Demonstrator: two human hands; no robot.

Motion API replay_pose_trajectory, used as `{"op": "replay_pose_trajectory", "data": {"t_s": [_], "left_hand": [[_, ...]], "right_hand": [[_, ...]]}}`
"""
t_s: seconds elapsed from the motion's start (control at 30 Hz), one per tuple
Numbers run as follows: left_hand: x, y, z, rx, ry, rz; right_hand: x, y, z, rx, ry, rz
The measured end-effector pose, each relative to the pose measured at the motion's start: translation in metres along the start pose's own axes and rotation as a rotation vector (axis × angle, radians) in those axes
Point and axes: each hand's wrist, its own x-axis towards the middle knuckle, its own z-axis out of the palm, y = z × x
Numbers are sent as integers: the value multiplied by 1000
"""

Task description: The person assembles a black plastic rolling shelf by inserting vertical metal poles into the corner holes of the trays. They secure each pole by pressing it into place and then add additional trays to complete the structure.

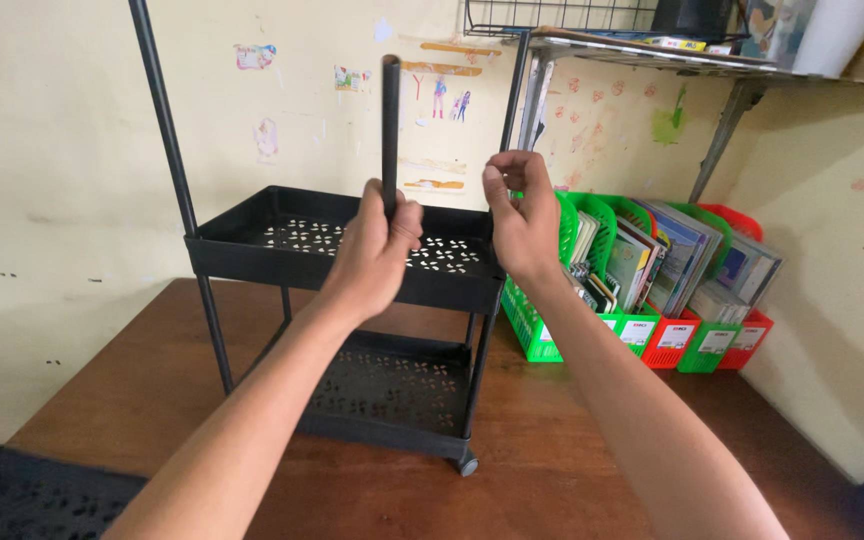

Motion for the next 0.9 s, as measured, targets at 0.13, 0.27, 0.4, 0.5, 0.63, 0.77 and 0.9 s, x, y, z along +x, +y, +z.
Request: {"op": "replay_pose_trajectory", "data": {"t_s": [0.13,0.27,0.4,0.5,0.63,0.77,0.9], "left_hand": [[-15,12,32,237,-102,168],[-22,12,49,432,-34,170],[-25,4,42,525,25,61],[-28,-5,23,524,100,127],[-28,-19,-9,413,65,116],[-29,-35,-41,272,46,-59],[-32,-44,-71,22,39,-131]], "right_hand": [[9,50,7,38,110,207],[15,86,15,35,60,338],[11,82,16,8,-16,412],[7,70,13,-23,-96,402],[5,66,19,-50,-234,346],[-4,88,23,22,-324,299],[-19,105,28,282,-394,171]]}}
